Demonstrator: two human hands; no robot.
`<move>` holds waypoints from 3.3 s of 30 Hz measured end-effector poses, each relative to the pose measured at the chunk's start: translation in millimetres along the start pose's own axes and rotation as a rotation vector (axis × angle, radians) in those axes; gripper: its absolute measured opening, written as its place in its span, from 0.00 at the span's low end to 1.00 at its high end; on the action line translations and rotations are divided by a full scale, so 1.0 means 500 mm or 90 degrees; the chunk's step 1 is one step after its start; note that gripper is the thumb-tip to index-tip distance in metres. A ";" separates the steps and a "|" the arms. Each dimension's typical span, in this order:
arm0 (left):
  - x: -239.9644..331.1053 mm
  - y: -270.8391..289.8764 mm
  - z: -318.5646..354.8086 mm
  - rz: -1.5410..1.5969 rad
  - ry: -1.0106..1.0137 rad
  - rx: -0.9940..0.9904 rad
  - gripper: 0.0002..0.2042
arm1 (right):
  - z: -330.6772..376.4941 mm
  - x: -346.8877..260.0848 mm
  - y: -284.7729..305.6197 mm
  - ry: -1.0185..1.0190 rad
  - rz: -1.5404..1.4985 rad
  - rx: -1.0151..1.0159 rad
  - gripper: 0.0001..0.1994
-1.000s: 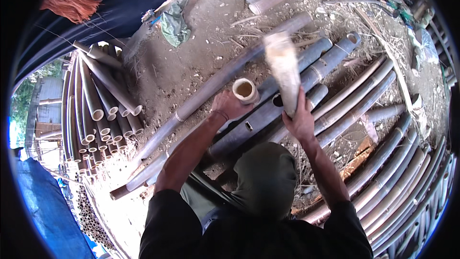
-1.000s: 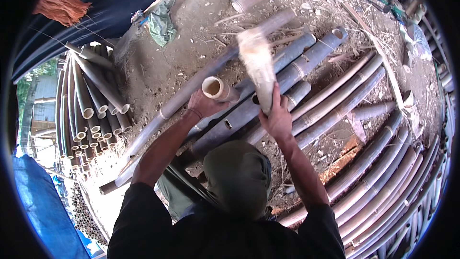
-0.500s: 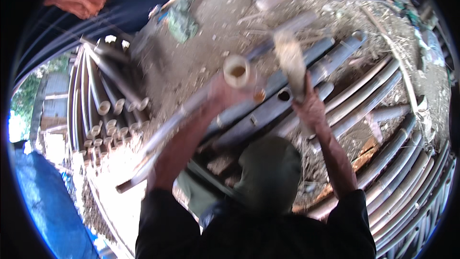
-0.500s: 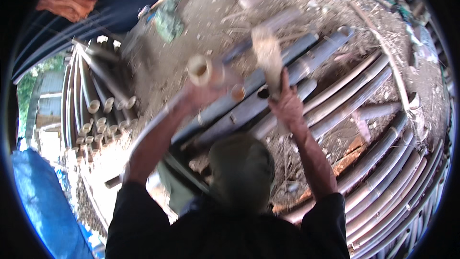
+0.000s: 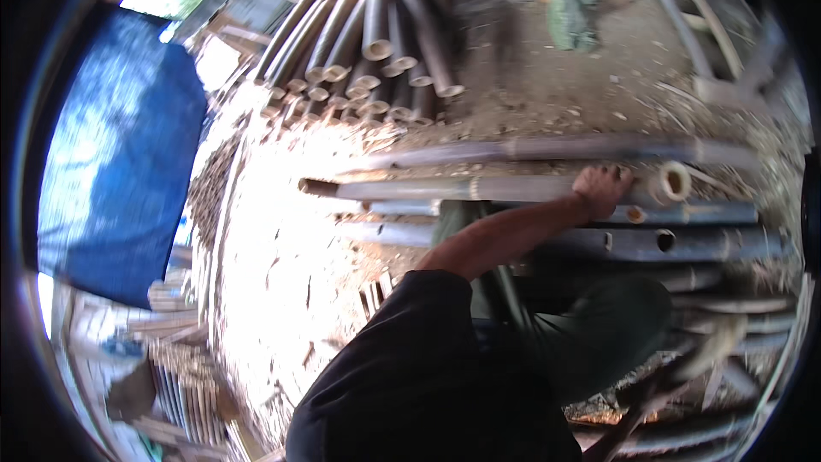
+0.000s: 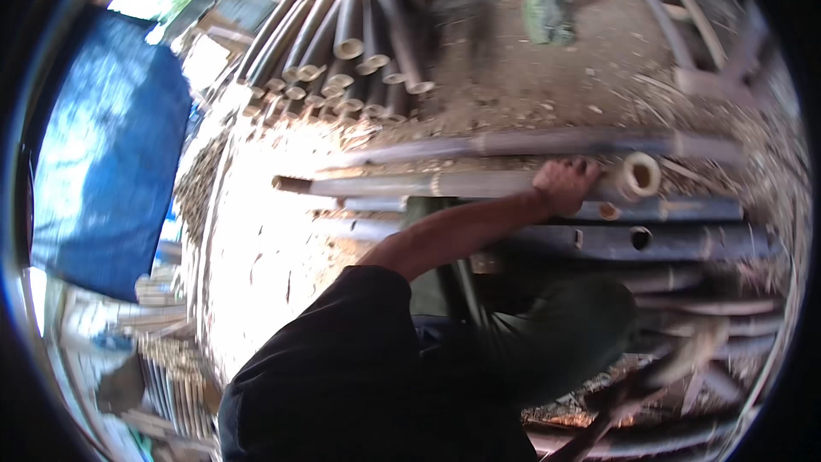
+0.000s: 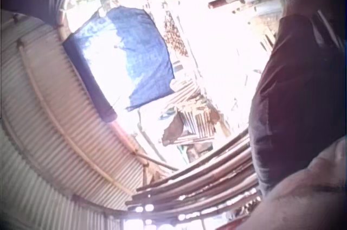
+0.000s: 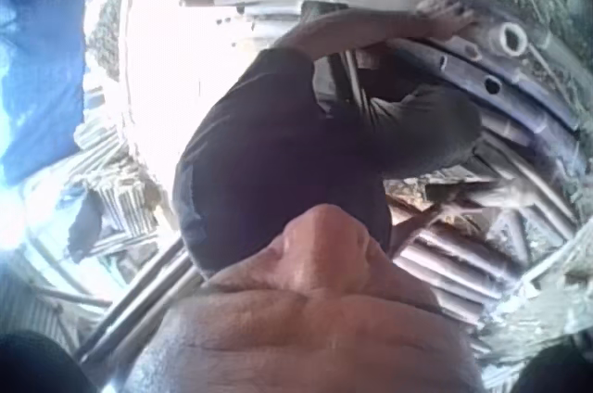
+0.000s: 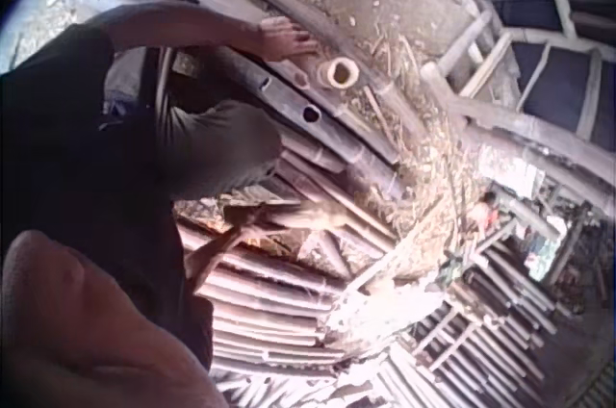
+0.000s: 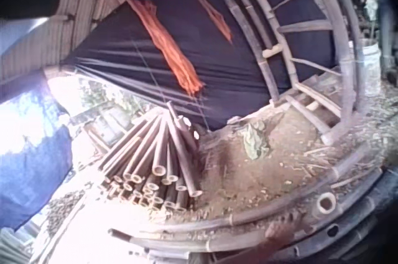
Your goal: The person sits on the ground and uses a knife to cut and split bamboo poles. They then use a wooden mallet to hammer the ends of the poles to smooth or shape them. The person repeatedly picks up, cuts, and hammers multiple bamboo pieces in a cluttered workshop.
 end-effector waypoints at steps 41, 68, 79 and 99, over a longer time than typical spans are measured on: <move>0.113 0.088 0.031 0.228 -0.170 0.062 0.31 | -0.164 -0.500 -0.048 0.077 -0.256 -0.659 0.50; 0.207 0.120 -0.262 0.294 -0.145 -0.235 0.43 | -0.435 -0.484 0.007 0.388 -0.063 -0.126 0.43; 0.194 0.145 -0.384 0.358 -0.252 -0.097 0.31 | -0.360 -0.434 0.436 -0.058 0.115 -0.363 0.35; 0.364 0.102 -0.367 0.314 -0.237 -0.247 0.33 | -0.089 0.294 0.569 -0.328 0.014 0.032 0.36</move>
Point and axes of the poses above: each hand's wrist, its own z-axis away from the middle knuckle, its own y-axis out of the back of the hand, x = y × z, the point moved 2 cm from there along -z, towards the middle knuckle, and after that the axes turned 4 degrees about -z, right-handed, at the moved point
